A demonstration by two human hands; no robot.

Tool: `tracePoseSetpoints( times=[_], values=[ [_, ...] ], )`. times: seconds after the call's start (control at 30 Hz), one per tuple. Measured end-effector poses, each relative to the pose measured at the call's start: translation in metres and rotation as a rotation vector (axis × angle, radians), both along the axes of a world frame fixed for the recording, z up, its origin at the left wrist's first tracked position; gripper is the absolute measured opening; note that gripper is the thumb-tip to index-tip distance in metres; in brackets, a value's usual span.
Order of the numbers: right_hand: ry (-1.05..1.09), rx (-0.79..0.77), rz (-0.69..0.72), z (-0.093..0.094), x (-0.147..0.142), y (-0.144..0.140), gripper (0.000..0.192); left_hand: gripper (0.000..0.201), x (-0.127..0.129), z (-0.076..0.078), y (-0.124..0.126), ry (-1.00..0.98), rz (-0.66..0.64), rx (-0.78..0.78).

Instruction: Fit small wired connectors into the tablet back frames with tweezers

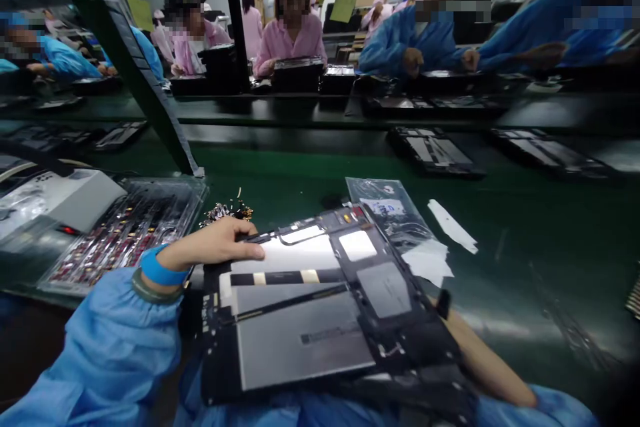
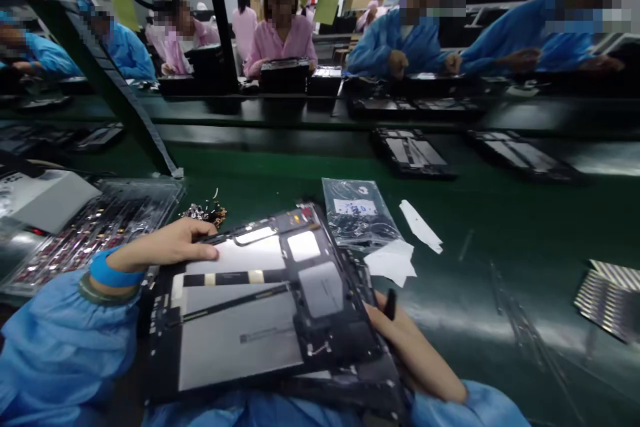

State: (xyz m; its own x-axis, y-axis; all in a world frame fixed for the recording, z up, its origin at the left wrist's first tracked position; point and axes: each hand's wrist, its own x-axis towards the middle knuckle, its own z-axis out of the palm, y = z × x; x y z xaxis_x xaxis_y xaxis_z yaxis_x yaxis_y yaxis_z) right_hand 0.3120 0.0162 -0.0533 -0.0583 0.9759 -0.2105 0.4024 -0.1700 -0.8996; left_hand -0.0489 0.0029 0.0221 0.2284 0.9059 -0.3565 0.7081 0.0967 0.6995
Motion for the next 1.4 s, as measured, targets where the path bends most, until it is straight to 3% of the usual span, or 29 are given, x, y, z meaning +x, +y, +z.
tracePoseSetpoints(
  times=[0.07, 0.1, 0.17, 0.27, 0.43, 0.57, 0.67, 0.77, 0.9, 1.03, 1.13, 1.4],
  values=[
    [-0.083, -0.075, 0.121, 0.000, -0.004, 0.008, 0.041, 0.046, 0.010, -0.001, 0.005, 0.096, -0.067, 0.019],
    [-0.145, -0.084, 0.096, 0.001, -0.001, 0.011, 0.045, 0.046, 0.015, -0.003, 0.008, 0.128, -0.103, 0.024],
    [-0.208, -0.012, -0.095, 0.008, 0.012, 0.013, 0.050, 0.046, 0.023, -0.007, 0.013, 0.174, -0.163, 0.036],
    [0.016, 0.106, -0.268, 0.022, 0.025, 0.015, 0.044, 0.046, 0.036, -0.011, 0.015, 0.266, -0.245, 0.154],
    [0.341, 0.126, -0.227, 0.034, 0.003, 0.020, 0.052, 0.043, 0.062, -0.016, 0.009, 0.539, -0.305, 0.566],
    [0.421, 0.082, -0.031, 0.030, -0.031, 0.026, 0.054, 0.033, 0.083, -0.030, 0.009, 0.494, -0.345, 0.511],
    [0.390, 0.059, 0.123, 0.028, -0.053, 0.029, 0.039, 0.023, 0.091, -0.040, 0.010, 0.460, -0.277, 0.480],
    [0.312, 0.140, 0.237, 0.025, -0.071, 0.032, 0.029, 0.018, 0.093, -0.048, 0.008, 0.343, -0.189, 0.521],
    [0.202, 0.285, 0.267, 0.017, -0.084, 0.038, 0.022, 0.010, 0.093, -0.054, 0.005, 0.196, -0.098, 0.561],
    [0.214, 0.256, 0.277, 0.012, -0.086, 0.038, 0.020, 0.008, 0.090, -0.057, 0.002, 0.080, -0.072, 0.584],
    [0.126, 0.301, 0.362, 0.013, -0.086, 0.035, 0.015, 0.010, 0.085, -0.060, -0.003, 0.013, -0.048, 0.646],
    [-0.031, 0.402, 0.430, 0.011, -0.087, 0.035, 0.014, 0.010, 0.081, -0.064, -0.006, 0.032, -0.087, 0.721]
  ],
)
